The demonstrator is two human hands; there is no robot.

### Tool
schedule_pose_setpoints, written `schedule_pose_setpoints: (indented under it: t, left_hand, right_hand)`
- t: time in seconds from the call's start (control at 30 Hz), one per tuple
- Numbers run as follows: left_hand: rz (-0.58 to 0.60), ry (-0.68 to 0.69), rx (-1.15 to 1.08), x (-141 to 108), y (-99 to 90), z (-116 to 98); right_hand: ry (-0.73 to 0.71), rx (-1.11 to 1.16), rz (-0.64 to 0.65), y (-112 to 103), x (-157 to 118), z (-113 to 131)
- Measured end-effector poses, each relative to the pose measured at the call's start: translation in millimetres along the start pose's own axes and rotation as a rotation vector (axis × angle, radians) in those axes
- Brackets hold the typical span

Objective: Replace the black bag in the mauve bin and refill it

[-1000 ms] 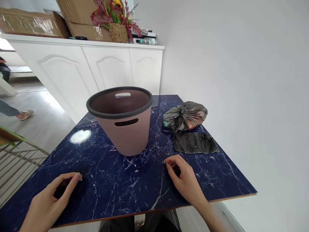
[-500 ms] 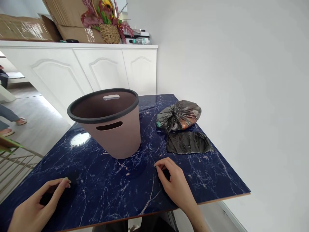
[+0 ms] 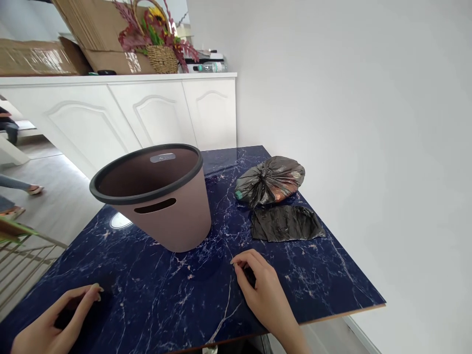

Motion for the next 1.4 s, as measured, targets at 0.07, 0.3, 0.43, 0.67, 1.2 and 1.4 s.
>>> schedule_pose_setpoints:
  t: [0.07, 0.3, 0.43, 0.67, 1.2, 1.4]
  left_hand:
    - [0.008, -0.023, 0.024, 2.3, 1.7, 5.0]
    - [0.029, -0.071, 0.086, 6.2, 5.7, 12.9]
    - [0.071, -0.015, 0.078, 7.4, 12.1, -3.8]
    - [0.029, 0.159, 0.180, -7.0, 23.0, -48.3]
    - [0.202, 0.146, 0.261, -5.8, 67.6, -99.4]
    - [0.198, 0.127, 0.217, -6.2, 65.1, -101.1]
  right_hand:
    - [0.008, 0.004, -0.001, 0.0, 0.4, 0.2]
    - [0.025, 0.014, 0.008, -0.9, 1.3, -0.1]
    - [0.028, -0.005, 0.007, -0.9, 1.2, 0.4]
    - [0.081, 0.000, 0.034, 2.1, -0.4, -3.6]
    - [0.062, -0.079, -0.022, -2.3, 1.4, -7.5]
    - [0.056, -0.270, -0.067, -3.3, -5.5, -16.4]
Point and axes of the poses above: each hand's wrist, its own x-axis towards the middle knuckle, its own y-axis out of the palm, z = x × y, the point moved 7 cm from there along x, towards the middle knuckle, and after that the axes turned 12 degrees about -y, right-handed, at the moved point
